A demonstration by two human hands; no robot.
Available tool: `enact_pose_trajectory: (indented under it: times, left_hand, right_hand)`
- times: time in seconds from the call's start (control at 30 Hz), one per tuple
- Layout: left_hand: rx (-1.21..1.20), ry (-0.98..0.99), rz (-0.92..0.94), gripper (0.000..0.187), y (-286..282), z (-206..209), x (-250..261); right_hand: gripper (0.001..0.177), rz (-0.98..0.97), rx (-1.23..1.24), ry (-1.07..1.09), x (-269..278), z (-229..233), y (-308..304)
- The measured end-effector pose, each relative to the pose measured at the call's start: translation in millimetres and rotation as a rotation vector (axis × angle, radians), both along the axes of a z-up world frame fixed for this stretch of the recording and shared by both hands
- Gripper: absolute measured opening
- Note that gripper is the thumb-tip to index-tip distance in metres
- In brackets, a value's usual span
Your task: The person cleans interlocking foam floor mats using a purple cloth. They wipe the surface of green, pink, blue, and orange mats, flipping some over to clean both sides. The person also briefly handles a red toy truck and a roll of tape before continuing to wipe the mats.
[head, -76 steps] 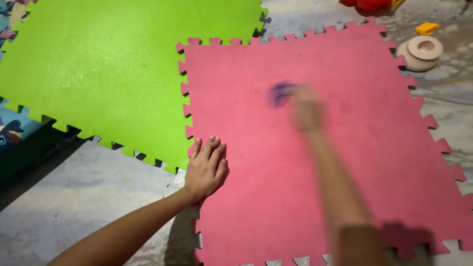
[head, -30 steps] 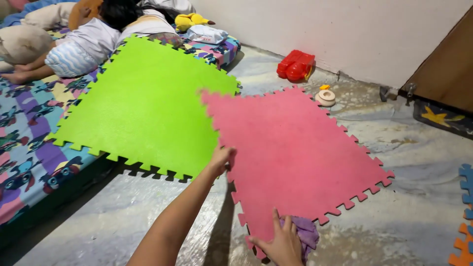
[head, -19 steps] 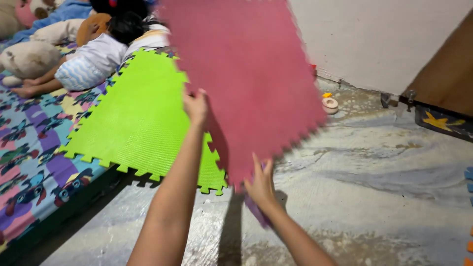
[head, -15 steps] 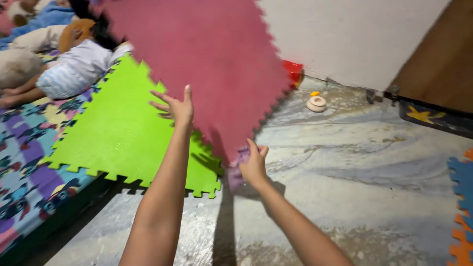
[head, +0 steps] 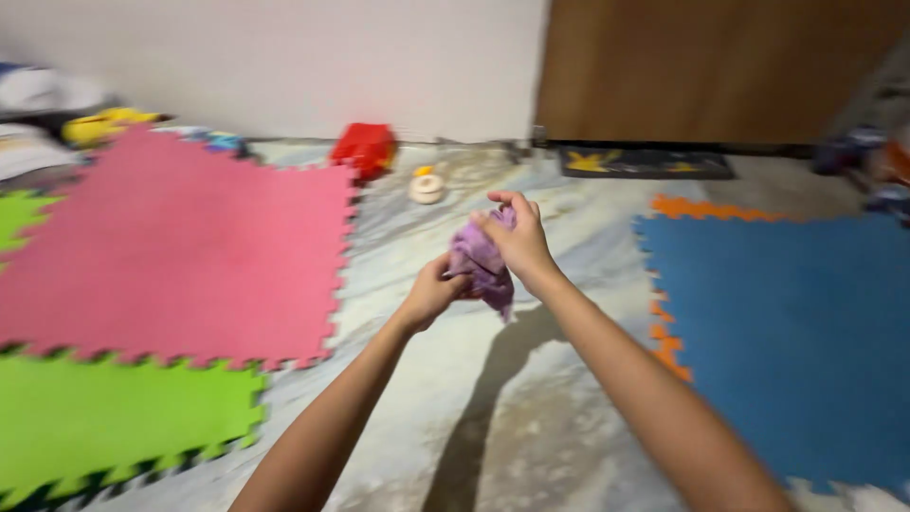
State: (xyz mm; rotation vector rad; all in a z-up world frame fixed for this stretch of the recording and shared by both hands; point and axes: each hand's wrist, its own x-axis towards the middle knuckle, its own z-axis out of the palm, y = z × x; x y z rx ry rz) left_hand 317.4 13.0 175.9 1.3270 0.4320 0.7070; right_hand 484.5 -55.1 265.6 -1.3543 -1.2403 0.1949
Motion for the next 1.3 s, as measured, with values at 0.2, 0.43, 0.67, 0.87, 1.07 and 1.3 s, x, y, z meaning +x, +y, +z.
enact_pose_trajectory:
  times: [0.2,0.43,0.67,0.87,1.07,1.3]
  left_hand:
    - [0.197,0.171,0.053,0.039,-47.9,-118.4,240.1]
    - [-0.224,0.820,0.158,0.068,-205.8,-190.5,382.3]
    - [-0.296,0.449,-0.007,0.049,-213.3,-164.9,410.1]
    - [-0.087,0.022,0.050,0.025,-200.2,-93.3,409.3]
    - [-0.015,-0.144,0.022,0.019,-133.0,-32.4,306.2]
    - [-0.094,0.108,0.139,0.018,-66.8,-21.9,123.8]
  right_hand:
    - [0.039,0.090,-0.506,0.565,220.0,-105.3,-78.2]
    - [0.026,-1.197,-0.389,0.494,382.5,-208.7,-222.2]
    - [0.028,-1.166,-0.372,0.523,393.4,-229.0,-288.8]
    - [0.022,-1.234,-0.016,-0.082,343.7,-177.6,-229.0]
    - [0.014,-0.890,0.316,-0.087,294.4,-96.8,-191.1]
    - [0.014,-0.581,0.210,0.135,223.2,-108.5,-135.3]
